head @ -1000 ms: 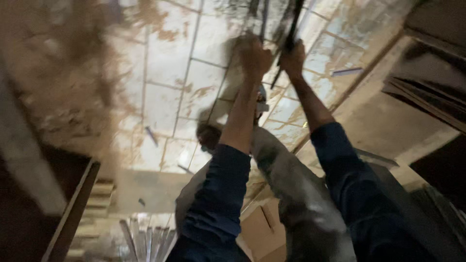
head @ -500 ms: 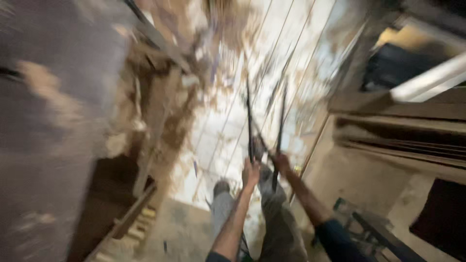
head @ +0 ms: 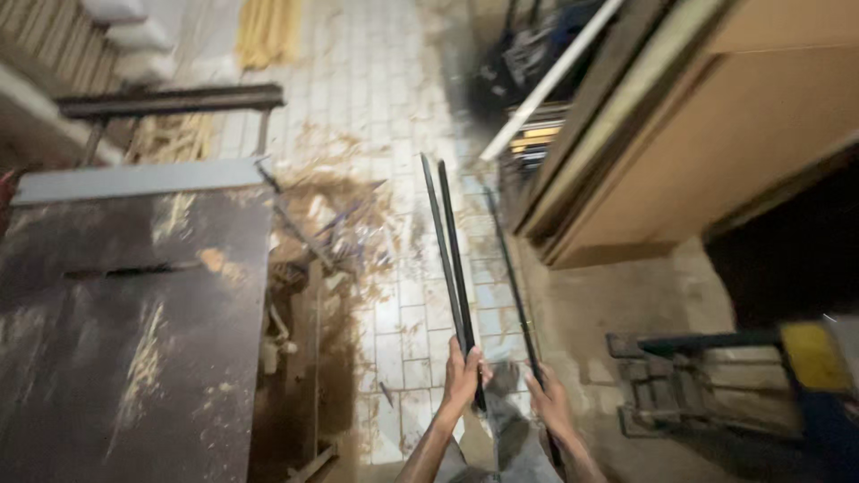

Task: The person gathers black picture frame moulding strips from piles on the floor, aligning them into a bundle by hand. They lift the bundle, carry it across the workshop, and place it onto a work table.

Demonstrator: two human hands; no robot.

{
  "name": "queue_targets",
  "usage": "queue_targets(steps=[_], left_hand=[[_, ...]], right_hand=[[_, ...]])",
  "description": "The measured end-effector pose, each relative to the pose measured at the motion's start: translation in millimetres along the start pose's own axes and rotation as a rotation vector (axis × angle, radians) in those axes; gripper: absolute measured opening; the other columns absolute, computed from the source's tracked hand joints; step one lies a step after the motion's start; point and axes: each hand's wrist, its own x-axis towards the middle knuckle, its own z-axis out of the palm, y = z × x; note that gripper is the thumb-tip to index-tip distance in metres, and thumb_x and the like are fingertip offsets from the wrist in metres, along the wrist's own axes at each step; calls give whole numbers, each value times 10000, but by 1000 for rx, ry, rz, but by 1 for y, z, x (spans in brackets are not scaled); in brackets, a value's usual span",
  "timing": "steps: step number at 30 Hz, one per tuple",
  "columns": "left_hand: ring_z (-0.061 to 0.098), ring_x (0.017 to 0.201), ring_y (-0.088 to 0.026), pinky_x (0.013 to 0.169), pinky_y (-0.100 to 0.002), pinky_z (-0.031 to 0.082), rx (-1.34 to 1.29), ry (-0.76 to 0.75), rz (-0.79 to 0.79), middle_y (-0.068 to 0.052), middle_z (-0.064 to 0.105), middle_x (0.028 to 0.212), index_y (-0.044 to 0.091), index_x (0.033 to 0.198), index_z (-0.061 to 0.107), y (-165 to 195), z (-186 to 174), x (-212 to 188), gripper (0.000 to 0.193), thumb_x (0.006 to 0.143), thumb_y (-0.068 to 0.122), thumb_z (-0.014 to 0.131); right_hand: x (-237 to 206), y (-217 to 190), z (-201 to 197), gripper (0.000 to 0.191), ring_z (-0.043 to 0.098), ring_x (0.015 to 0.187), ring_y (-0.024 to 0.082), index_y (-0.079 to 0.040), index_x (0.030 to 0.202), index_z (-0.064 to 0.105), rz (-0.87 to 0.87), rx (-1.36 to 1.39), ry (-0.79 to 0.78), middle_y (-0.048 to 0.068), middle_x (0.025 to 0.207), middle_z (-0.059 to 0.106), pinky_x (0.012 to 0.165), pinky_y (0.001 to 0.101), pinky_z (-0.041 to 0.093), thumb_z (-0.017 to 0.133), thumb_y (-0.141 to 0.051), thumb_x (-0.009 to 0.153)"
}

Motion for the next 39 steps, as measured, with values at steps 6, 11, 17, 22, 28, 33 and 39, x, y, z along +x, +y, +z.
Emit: queue_targets(steps=[6, 11, 17, 22, 28, 33, 39], left_hand=[[599, 552, -142, 504, -312, 494, 306, -237, 153, -34, 592, 650, 18, 1222, 517, 29, 50, -77, 317, 1046, 275, 575], [567, 524, -136, 486, -314, 462, 402, -664, 155, -36, 578, 619, 32, 1226, 485, 26, 145, -175, 346, 1016, 290, 578], [538, 562, -110, 514, -288, 443, 466, -1214, 67, -11, 558, 673, 26, 1173, 529, -29, 301, -325, 285, 1075, 287, 586], [494, 521, -89, 461, -265, 412, 232, -1521, -48, 19, 515, 709, 56, 1424, 417, -120, 467, -483, 468, 1034, 259, 578], [628, 562, -174, 508, -347, 556, 449, -1622, -64, -65, 667, 966, 18, 1543, 302, -177, 642, -655, 660, 992, 223, 601], [740, 604, -251, 631, -382, 595, 607, -1634, 104, -221, 755, 822, -39, 1531, 344, -207, 735, -746, 674, 955, 194, 605], [706, 940, -412, 841, -488, 582, 649, -1525, 292, -326, 712, 1047, -51, 1521, 336, -217, 797, -843, 718, 905, 179, 624]], right_hand=[[-153, 33, -133, 446, 429, 517, 60, -85, 1416, 568, 159, 483, 420, -60, 707, 444, 400, 240, 319, 590, -160, 977], [-302, 76, -238, 582, 437, 539, 69, -110, 1584, 406, -139, 576, 800, -46, 708, 468, 463, 229, 362, 537, -148, 1018], [-498, 188, -382, 564, 489, 720, 96, -94, 1585, 446, -112, 244, 1363, -16, 1095, 527, 579, 266, 434, 592, -127, 1041], [-641, 261, -523, 526, 627, 1178, 333, -12, 1545, 485, -134, -564, 1588, 189, 1354, 595, 946, 457, 541, 699, -93, 1071], [-702, 249, -667, 624, 597, 1153, 466, 36, 1510, 541, 256, -743, 1713, 269, 1258, 596, 986, 524, 512, 663, 82, 900], [-697, 266, -738, 580, 577, 1216, 484, 16, 1443, 597, 355, -755, 1766, 285, 1365, 589, 1022, 520, 507, 565, 151, 880], [-711, 299, -773, 433, 539, 1236, 500, 48, 1316, 625, 308, -751, 1636, 313, 1373, 561, 1038, 530, 458, 652, 40, 884]])
